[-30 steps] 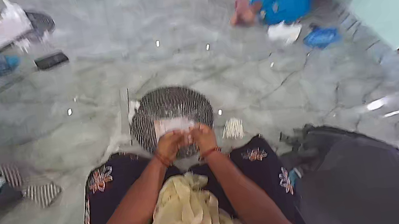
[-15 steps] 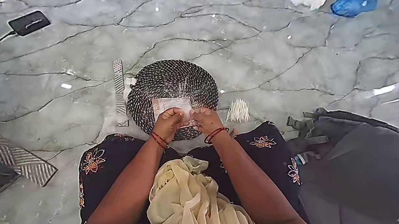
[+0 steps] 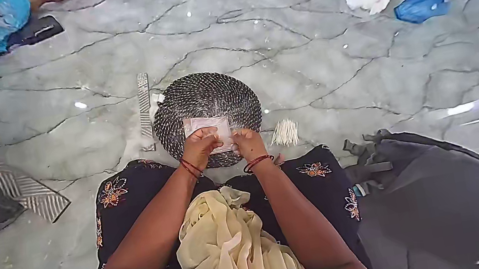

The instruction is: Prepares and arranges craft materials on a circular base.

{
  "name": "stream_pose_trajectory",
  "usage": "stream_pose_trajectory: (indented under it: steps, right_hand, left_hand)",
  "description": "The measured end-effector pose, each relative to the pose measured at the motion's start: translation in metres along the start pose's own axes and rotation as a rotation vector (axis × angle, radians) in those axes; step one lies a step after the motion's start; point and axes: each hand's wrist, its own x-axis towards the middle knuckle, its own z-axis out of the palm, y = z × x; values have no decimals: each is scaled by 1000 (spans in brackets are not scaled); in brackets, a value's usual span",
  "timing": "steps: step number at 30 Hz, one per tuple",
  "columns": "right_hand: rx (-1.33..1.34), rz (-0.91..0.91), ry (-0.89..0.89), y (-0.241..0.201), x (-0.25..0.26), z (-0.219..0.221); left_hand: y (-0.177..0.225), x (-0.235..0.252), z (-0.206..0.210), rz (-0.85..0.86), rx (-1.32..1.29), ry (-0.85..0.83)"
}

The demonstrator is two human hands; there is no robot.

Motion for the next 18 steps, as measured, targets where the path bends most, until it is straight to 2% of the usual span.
stream_pose_trajectory:
  steps: [5, 10, 15, 18]
  right_hand:
    - [-20, -84, -40, 7, 3, 0]
    - [54, -21, 11, 0, 0, -1]
    - [20, -73, 8, 5, 2, 0]
    - [41, -44, 32, 2, 1, -2]
  left_hand:
    - [0, 0, 1, 9, 14, 2]
    - [2, -2, 2, -11, 27, -2]
    - [1, -2, 3, -6, 8, -11]
    - [0, -1, 1, -2, -30, -32]
